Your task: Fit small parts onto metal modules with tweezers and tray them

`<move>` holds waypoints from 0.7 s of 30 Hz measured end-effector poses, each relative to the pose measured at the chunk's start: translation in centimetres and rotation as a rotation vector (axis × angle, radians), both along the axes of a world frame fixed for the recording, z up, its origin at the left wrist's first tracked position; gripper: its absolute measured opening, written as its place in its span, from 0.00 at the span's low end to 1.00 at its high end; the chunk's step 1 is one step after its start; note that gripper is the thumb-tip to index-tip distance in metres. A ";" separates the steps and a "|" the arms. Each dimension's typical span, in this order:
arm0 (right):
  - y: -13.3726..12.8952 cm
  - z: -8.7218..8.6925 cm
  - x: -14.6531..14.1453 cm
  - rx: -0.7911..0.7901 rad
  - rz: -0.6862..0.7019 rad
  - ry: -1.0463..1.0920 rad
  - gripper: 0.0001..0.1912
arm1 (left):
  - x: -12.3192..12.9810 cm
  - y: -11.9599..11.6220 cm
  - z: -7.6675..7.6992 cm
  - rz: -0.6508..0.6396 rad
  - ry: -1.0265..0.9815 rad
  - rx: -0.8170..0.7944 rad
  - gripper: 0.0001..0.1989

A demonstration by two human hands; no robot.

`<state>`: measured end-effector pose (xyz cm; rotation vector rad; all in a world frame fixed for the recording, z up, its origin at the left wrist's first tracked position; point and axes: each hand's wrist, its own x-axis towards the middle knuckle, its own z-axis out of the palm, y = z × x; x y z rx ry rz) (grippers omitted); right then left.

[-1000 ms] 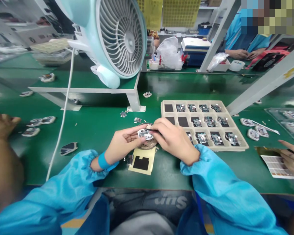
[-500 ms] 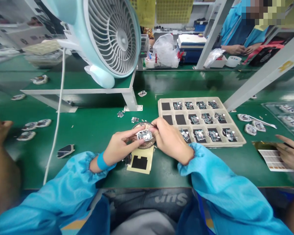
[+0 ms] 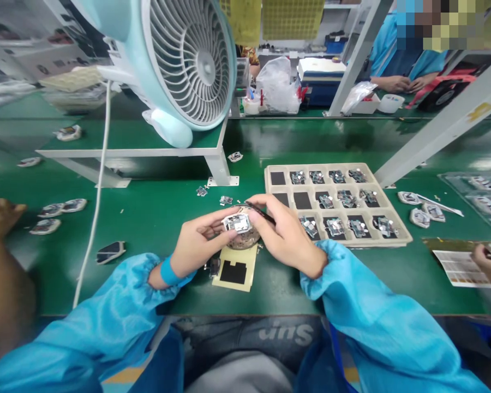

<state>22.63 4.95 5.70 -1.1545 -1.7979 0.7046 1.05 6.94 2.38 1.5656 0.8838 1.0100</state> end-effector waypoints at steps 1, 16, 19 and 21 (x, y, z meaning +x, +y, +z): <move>0.0 0.1 -0.1 -0.068 0.008 0.044 0.12 | 0.0 -0.1 0.0 -0.006 -0.010 -0.013 0.26; 0.2 -1.1 -1.2 0.069 -0.024 -0.029 0.07 | 1.1 0.3 0.8 0.024 -0.217 -0.142 0.14; 0.2 -1.2 -1.3 0.001 -0.005 0.008 0.08 | 1.1 0.3 0.3 0.024 -0.243 -0.067 0.12; 0.2 -1.2 -1.3 -0.047 -0.006 0.028 0.05 | 1.0 0.2 0.0 0.008 -0.226 -0.064 0.14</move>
